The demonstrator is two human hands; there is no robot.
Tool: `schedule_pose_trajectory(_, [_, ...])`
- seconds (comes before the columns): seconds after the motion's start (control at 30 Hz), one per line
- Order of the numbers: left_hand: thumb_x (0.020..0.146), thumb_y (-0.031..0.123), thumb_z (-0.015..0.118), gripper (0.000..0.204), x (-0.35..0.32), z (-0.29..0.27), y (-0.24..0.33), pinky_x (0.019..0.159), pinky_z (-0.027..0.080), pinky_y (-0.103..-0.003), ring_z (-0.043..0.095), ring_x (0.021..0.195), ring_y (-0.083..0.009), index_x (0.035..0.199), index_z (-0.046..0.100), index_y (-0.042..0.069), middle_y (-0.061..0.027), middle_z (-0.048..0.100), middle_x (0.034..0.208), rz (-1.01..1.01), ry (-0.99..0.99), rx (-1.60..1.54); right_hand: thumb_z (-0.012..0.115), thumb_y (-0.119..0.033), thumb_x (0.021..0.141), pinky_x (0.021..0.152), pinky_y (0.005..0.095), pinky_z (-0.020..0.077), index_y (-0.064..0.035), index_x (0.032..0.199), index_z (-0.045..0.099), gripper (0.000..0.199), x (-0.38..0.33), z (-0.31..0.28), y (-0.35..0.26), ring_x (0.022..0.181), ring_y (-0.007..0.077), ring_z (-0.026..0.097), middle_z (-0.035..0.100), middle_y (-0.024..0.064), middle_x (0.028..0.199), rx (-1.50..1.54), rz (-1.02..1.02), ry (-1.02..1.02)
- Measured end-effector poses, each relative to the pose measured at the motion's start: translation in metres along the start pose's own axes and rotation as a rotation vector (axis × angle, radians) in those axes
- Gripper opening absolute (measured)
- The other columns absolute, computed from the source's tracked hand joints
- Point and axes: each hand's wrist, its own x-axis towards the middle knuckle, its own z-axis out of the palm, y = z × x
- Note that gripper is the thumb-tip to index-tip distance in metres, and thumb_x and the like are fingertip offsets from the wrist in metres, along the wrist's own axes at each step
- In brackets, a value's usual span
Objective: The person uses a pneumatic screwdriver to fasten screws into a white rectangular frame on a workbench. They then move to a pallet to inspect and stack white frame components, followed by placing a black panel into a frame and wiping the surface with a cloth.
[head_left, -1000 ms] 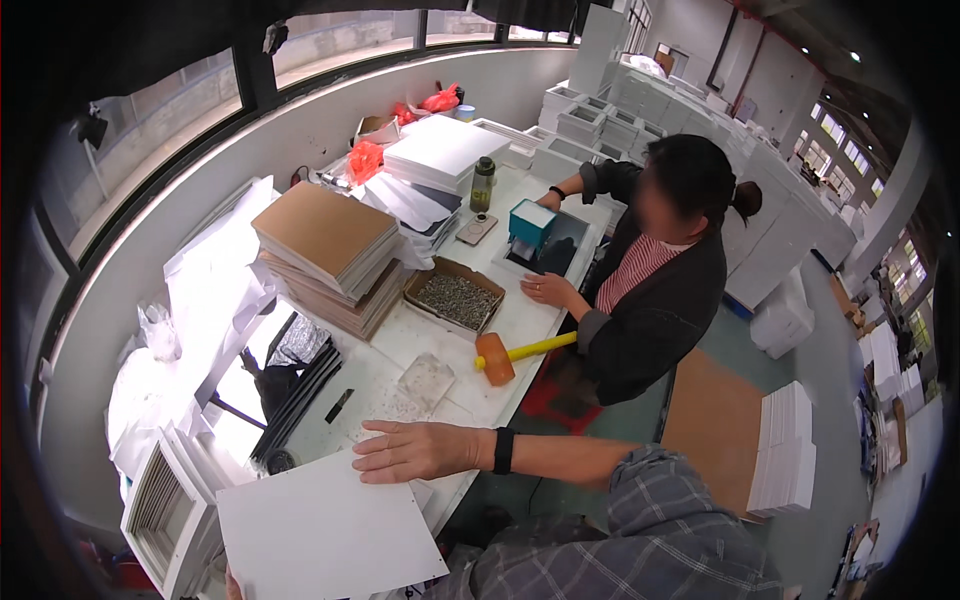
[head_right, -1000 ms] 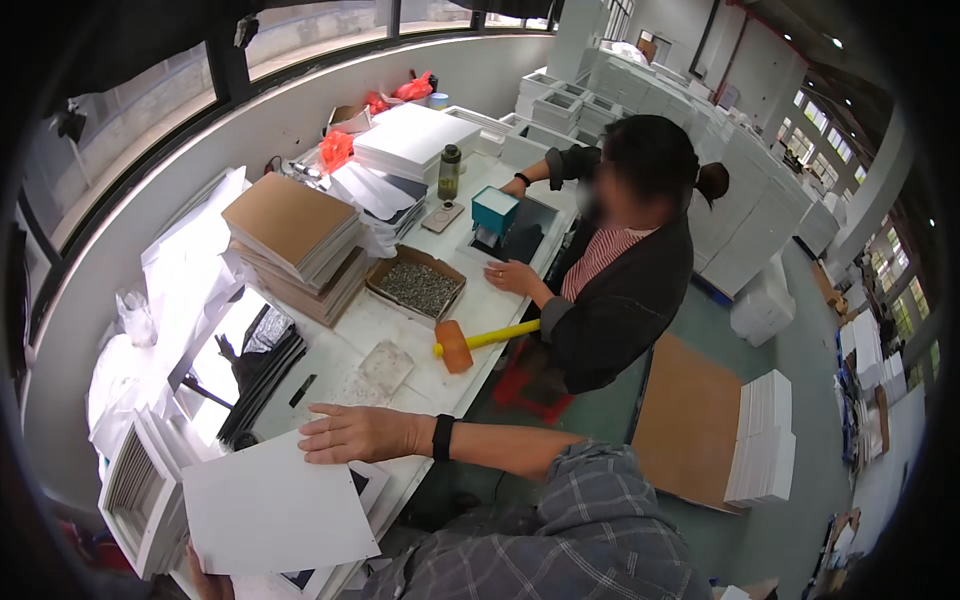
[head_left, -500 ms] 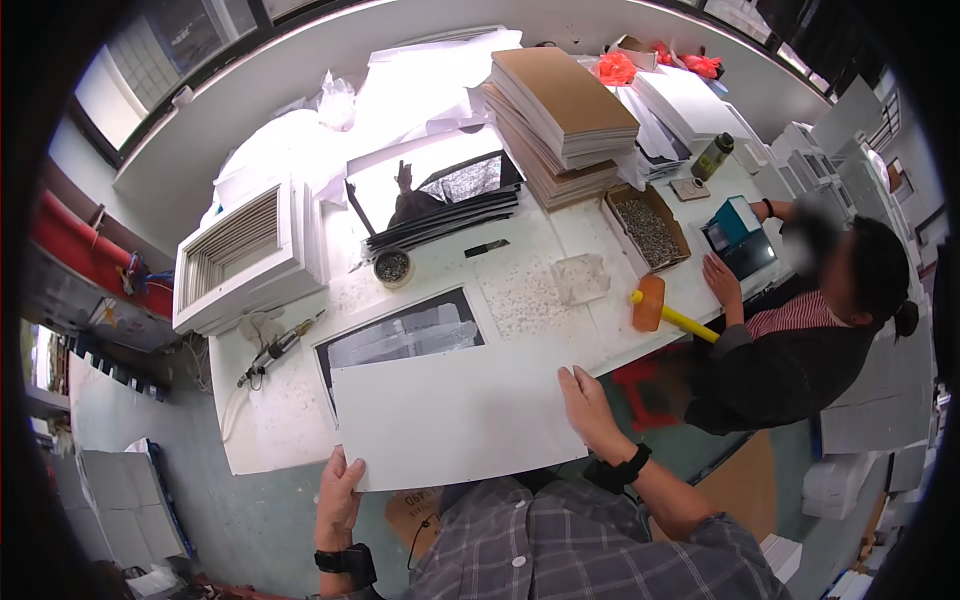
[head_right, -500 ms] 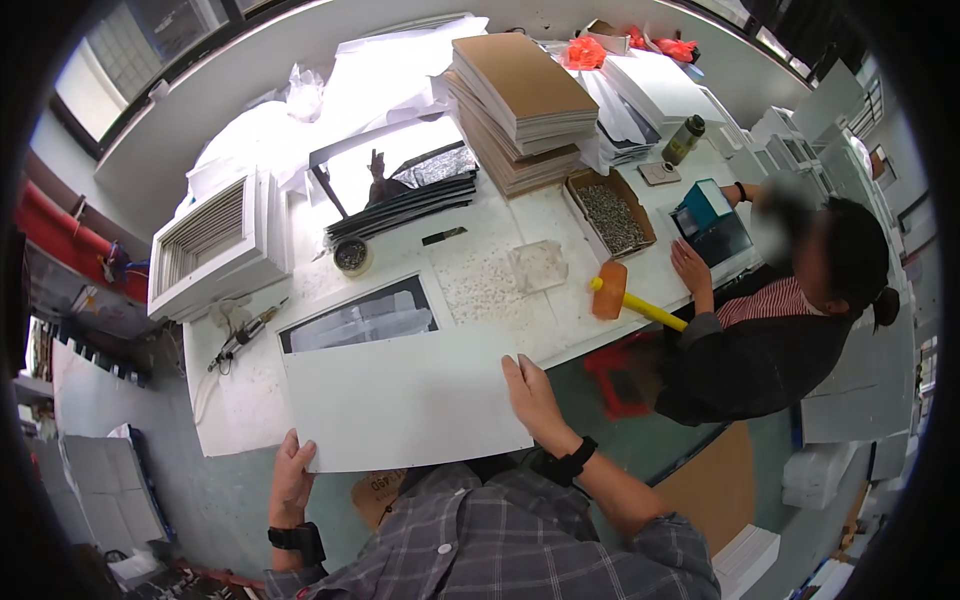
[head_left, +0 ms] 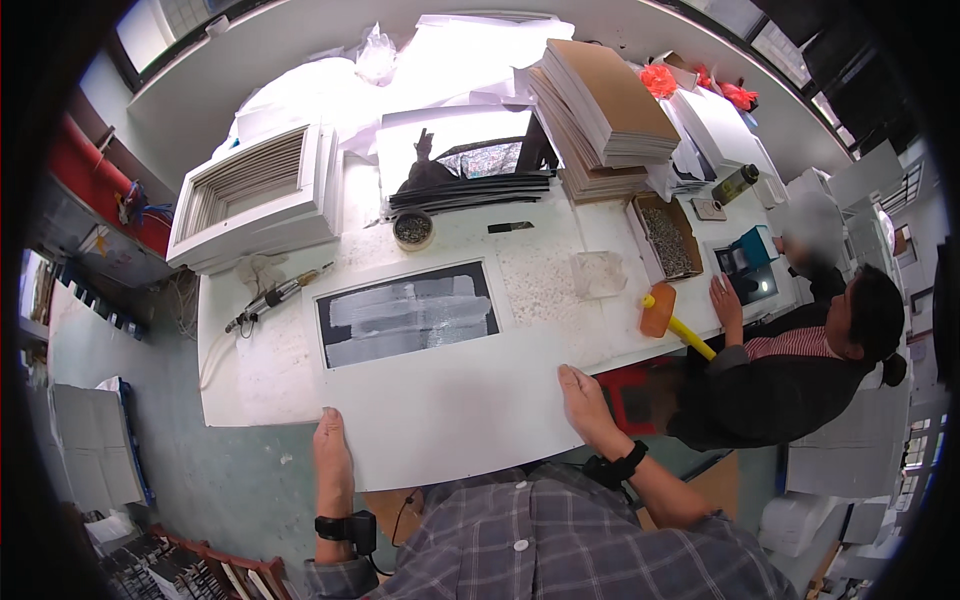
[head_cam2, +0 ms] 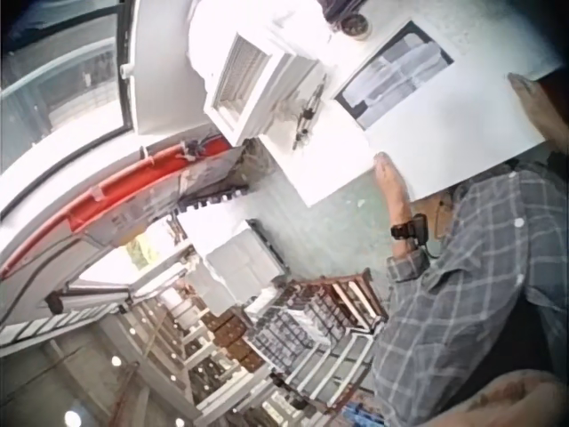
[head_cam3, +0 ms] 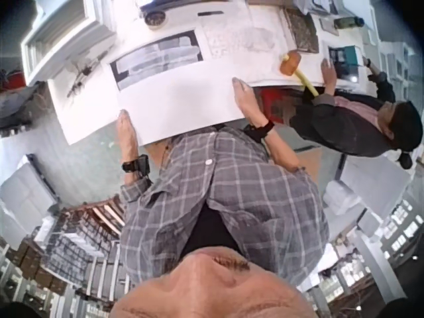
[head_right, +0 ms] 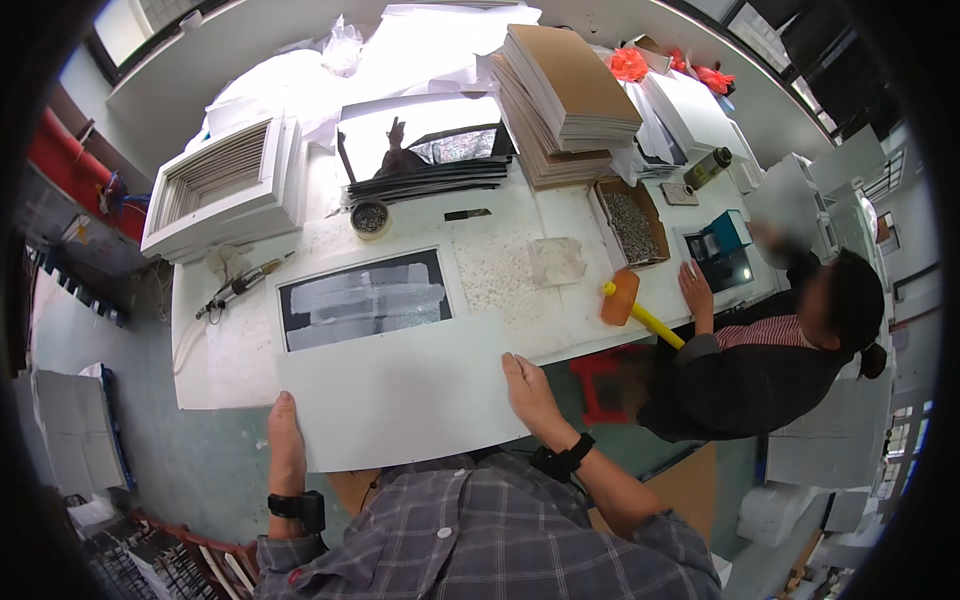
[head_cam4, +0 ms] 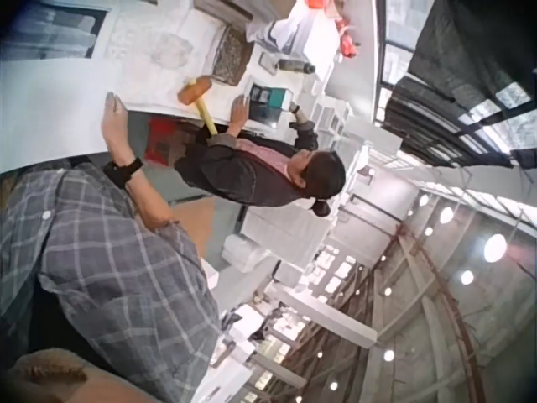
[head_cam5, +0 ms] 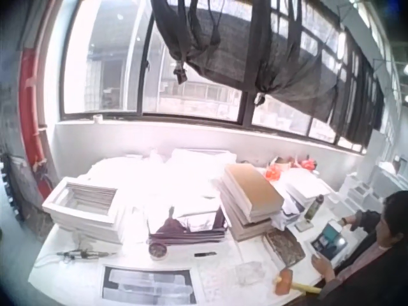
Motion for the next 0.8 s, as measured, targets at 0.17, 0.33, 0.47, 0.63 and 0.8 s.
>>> schedule_pose_trajectory(0.17, [0.113, 0.040, 0.045, 0.052, -0.006, 0.018, 0.004, 0.099, 0.053, -0.033, 0.067, 0.114, -0.0222, 0.138, 0.056, -0.004, -0.0142, 0.067, 0.131, -0.155, 0.003, -0.262, 0.049, -0.045, 0.111, 0.095, 0.0285, 0.0517, 0.0050, 0.133, 0.060, 0.055, 0.014, -0.001, 0.005, 0.105, 0.0142, 0.065, 0.070, 0.0083, 0.120, 0.278, 0.254, -0.071])
schedule_pose_trajectory(0.33, [0.112, 0.040, 0.046, 0.053, 0.002, 0.025, 0.002, 0.099, 0.054, -0.035, 0.068, 0.115, -0.0239, 0.140, 0.054, -0.004, -0.0147, 0.066, 0.132, -0.224, 0.037, -0.377, 0.048, -0.046, 0.111, 0.097, 0.0307, 0.0522, 0.0029, 0.136, 0.059, 0.056, 0.029, 0.009, 0.000, 0.108, 0.0159, 0.066, 0.069, 0.0093, 0.125, 0.392, 0.339, -0.134])
schedule_pose_trajectory(0.47, [0.112, 0.039, 0.048, 0.050, 0.016, 0.021, 0.010, 0.097, 0.053, -0.032, 0.067, 0.109, -0.0189, 0.136, 0.058, -0.003, -0.0111, 0.069, 0.124, -0.217, 0.044, -0.379, 0.047, -0.044, 0.112, 0.096, 0.0302, 0.0524, 0.0028, 0.135, 0.059, 0.054, 0.052, 0.017, 0.006, 0.106, 0.0155, 0.065, 0.068, 0.0086, 0.125, 0.280, 0.295, -0.078])
schedule_pose_trajectory(0.63, [0.112, 0.039, 0.048, 0.048, 0.058, 0.001, 0.000, 0.091, 0.053, -0.029, 0.066, 0.101, -0.0147, 0.126, 0.065, -0.004, -0.0080, 0.072, 0.113, -0.097, 0.099, -0.088, 0.052, -0.038, 0.111, 0.097, 0.0272, 0.0488, 0.0067, 0.132, 0.059, 0.050, 0.076, 0.018, -0.022, 0.107, 0.0128, 0.061, 0.068, 0.0077, 0.118, 0.066, 0.071, -0.103])
schedule_pose_trajectory(0.8, [0.113, 0.038, 0.046, 0.044, 0.093, -0.037, 0.009, 0.088, 0.053, -0.030, 0.067, 0.096, -0.0156, 0.124, 0.067, 0.001, -0.0104, 0.073, 0.102, 0.019, 0.217, 0.098, 0.057, -0.035, 0.110, 0.097, 0.0257, 0.0467, 0.0110, 0.129, 0.058, 0.050, 0.117, 0.047, -0.030, 0.107, 0.0117, 0.057, 0.067, 0.0088, 0.117, 0.014, -0.040, 0.017])
